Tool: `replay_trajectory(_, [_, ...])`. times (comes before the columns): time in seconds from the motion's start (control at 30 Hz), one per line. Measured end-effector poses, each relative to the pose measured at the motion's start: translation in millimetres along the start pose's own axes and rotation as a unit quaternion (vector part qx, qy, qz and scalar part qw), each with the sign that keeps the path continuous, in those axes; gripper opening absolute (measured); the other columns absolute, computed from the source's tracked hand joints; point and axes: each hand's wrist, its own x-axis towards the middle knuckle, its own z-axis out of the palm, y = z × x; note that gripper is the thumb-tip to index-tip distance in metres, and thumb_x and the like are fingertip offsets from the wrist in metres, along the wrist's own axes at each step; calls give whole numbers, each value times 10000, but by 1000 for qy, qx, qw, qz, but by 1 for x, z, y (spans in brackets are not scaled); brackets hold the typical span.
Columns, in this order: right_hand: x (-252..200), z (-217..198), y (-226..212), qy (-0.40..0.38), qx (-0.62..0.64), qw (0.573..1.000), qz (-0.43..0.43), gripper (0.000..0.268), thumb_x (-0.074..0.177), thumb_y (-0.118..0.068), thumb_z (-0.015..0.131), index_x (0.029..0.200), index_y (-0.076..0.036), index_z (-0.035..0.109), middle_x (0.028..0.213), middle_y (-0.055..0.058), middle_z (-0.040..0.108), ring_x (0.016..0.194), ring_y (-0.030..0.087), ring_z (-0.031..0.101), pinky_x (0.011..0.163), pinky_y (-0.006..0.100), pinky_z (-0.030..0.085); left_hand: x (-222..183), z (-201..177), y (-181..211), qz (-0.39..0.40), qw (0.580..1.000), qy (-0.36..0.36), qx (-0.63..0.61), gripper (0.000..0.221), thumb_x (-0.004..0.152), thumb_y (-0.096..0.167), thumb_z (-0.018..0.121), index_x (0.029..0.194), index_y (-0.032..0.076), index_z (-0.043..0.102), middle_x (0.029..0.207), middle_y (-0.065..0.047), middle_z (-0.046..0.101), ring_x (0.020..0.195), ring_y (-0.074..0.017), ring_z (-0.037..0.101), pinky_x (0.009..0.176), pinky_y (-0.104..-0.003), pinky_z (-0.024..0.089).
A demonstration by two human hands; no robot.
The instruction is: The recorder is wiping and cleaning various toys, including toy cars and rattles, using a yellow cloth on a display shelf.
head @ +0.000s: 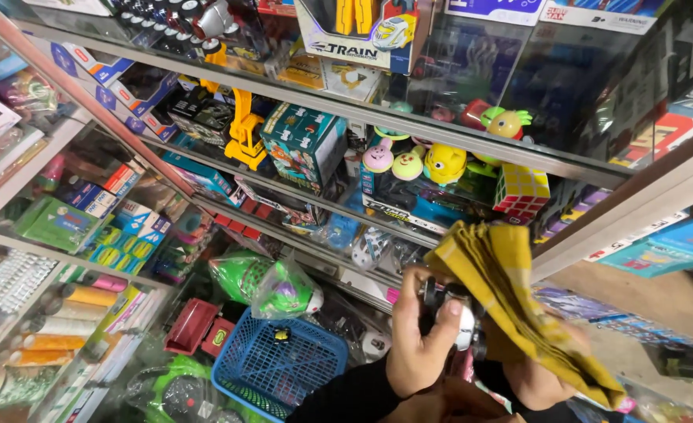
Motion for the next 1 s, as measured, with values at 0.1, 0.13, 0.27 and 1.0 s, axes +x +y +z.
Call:
replay_trajectory(0.1, [-22,7,37,17,104,993,-61,79,1088,-63,655,1147,-67,602,1189,239,698,1018,311,701,1002,485,577,1,7,-10,-20,998,5,-63,234,976,60,592,1187,14,502,915,-22,595,813,-91,556,736,-245,476])
replay_trajectory(0.13, [-31,-13,43,19,103,993,-61,79,1088,-63,655,1147,-67,602,1189,239,698,1018,311,701,1002,485,577,3,6,-14,-21,998,4,-63,234,976,60,592,1187,14,502,915,-22,595,813,-91,556,736,-245,476])
replay_trajectory(0.27, [-44,-53,59,-55,115,992,-7,262,989,-98,708,1223,-30,614,1157,213,696,1049,307,685,983,462,564,8,3,-15,18,995,67,-69,216,1014,108,585,1196,14,517,953,-26,583,849,-97,545,773,-254,477])
replay_trajectory(1.0, [-34,-17,12,-96,-158,967,-175,282,964,-125,711,1193,22,636,1167,150,697,1064,243,719,971,384,592,19,-3,-10,70,994,75,-37,248,1061,215,589,1197,22,515,1032,-47,568,923,-110,521,880,-259,463])
